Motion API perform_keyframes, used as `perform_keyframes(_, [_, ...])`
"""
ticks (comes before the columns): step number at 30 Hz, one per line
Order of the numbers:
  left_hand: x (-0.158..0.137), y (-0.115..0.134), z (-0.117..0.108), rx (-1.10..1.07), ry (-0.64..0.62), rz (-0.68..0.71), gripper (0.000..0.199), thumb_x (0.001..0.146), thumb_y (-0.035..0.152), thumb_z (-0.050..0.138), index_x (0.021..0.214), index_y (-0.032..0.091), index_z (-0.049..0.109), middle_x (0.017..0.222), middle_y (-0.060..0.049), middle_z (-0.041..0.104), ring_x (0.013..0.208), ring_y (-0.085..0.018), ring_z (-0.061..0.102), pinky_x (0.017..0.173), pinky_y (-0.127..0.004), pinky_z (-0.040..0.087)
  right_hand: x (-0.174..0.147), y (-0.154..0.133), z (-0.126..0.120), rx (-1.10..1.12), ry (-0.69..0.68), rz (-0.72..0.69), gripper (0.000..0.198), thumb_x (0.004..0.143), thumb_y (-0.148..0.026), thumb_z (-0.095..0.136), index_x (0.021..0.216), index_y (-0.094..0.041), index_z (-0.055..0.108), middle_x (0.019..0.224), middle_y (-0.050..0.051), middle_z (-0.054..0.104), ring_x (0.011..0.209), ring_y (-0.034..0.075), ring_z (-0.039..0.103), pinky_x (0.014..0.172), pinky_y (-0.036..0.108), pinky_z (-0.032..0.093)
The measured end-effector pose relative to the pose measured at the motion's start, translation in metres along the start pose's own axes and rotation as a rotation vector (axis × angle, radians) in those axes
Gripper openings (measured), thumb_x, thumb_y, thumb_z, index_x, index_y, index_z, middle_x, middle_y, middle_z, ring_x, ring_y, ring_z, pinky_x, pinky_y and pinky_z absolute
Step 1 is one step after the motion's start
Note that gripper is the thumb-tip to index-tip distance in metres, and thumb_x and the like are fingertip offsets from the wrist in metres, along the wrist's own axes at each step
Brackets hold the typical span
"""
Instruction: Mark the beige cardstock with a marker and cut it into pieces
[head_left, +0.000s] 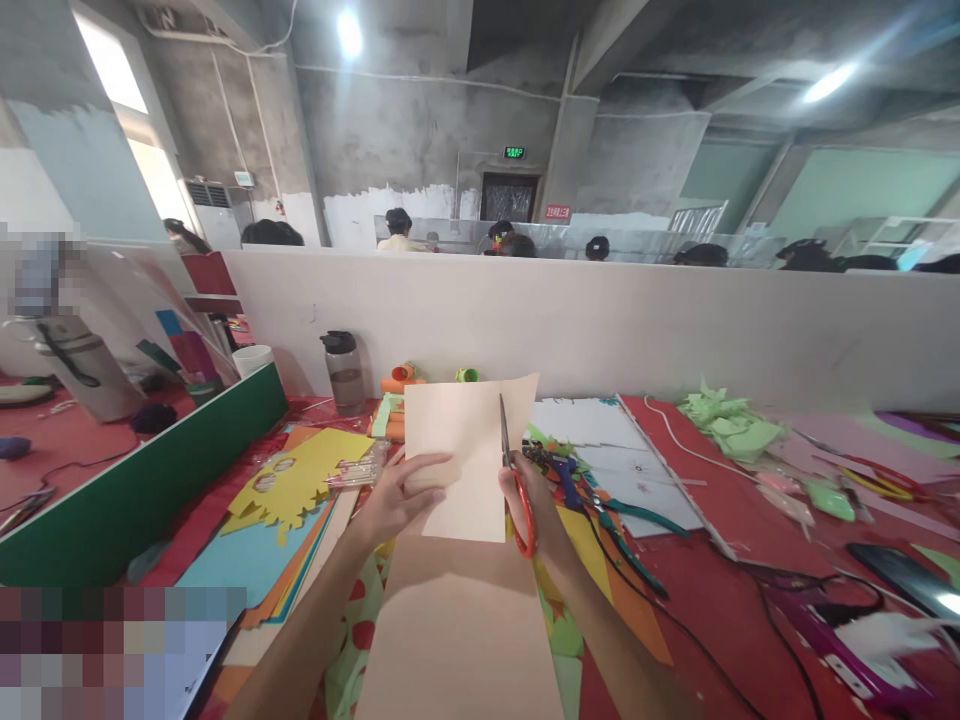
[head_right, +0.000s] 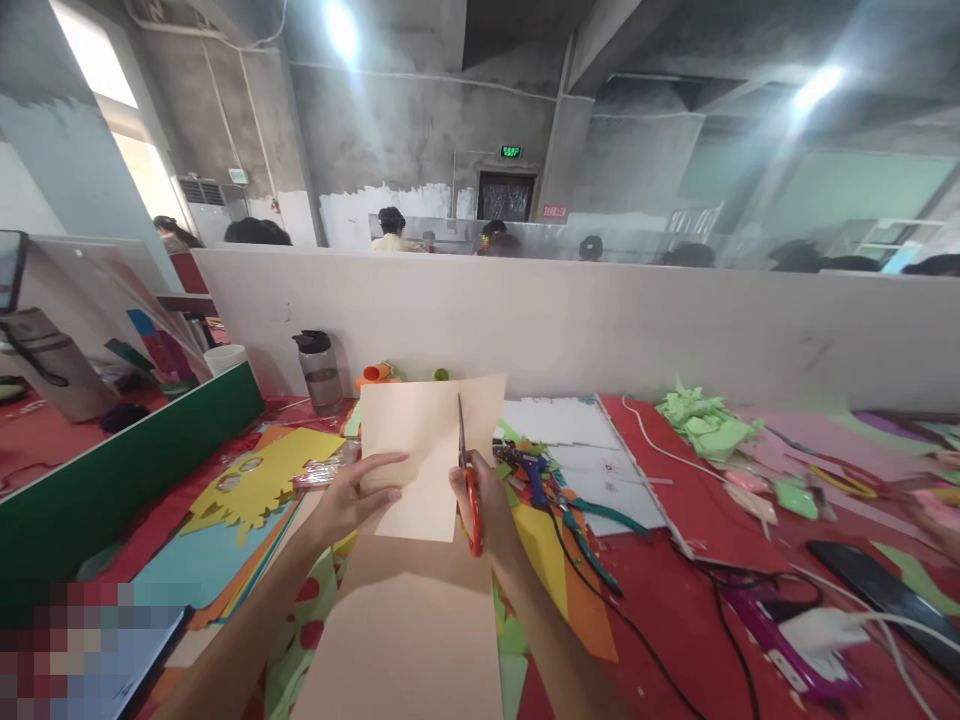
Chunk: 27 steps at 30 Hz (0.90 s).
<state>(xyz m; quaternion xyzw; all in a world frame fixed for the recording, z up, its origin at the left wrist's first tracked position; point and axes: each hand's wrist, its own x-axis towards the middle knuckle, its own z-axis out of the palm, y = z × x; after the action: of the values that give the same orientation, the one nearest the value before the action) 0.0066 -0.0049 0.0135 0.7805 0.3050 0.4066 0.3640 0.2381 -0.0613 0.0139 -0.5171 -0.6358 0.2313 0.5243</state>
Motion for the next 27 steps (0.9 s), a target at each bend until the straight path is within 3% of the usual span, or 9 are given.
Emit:
perform_keyframes(11, [-0.001,-0.002,0.002,-0.084,-0.027,-0.052,0.047,0.087,0.041,0.069,0.129,0.022,0.065,0.139,-0.012,0.061,0.116,-0.028,0.063,0.09,-0.032,0.056,-0.001,-0.004,0.003,0.01,0.024,0.028,0.042,0.095,-0.062,0.042,0.08,-0.023,0.047,0.064,-0.004,0.041,0.059,0.016,0.041,0.055,0.027,0.032])
perform_keyframes(15, [-0.001,-0.002,0.001,-0.101,-0.06,-0.032,0.046,0.087,0.039,0.07,0.129,0.023,0.065,0.14,-0.01,0.06,0.128,-0.029,0.056,0.099,-0.036,0.053,0.0,-0.008,-0.001,0.005,0.037,-0.014,0.045,0.095,-0.065,0.039,0.081,-0.023,0.047,0.063,-0.004,0.041,0.058,0.016,0.039,0.055,0.028,0.032])
perform_keyframes(20, [-0.002,-0.004,0.002,-0.169,-0.08,-0.049,0.047,0.087,0.039,0.07,0.13,0.023,0.064,0.141,-0.01,0.058,0.128,-0.029,0.056,0.096,-0.037,0.055,0.001,-0.011,-0.002,-0.005,0.065,-0.007,0.046,0.094,-0.066,0.038,0.079,-0.023,0.047,0.066,-0.002,0.044,0.062,0.018,0.043,0.058,0.029,0.035])
perform_keyframes(27, [-0.002,-0.001,0.002,-0.175,-0.08,-0.067,0.045,0.086,0.038,0.071,0.129,0.023,0.065,0.141,-0.01,0.059,0.128,-0.029,0.056,0.098,-0.036,0.055,0.0,-0.008,0.002,0.015,0.085,0.029,0.04,0.093,-0.061,0.046,0.08,-0.024,0.049,0.061,-0.004,0.04,0.055,0.016,0.036,0.051,0.027,0.03])
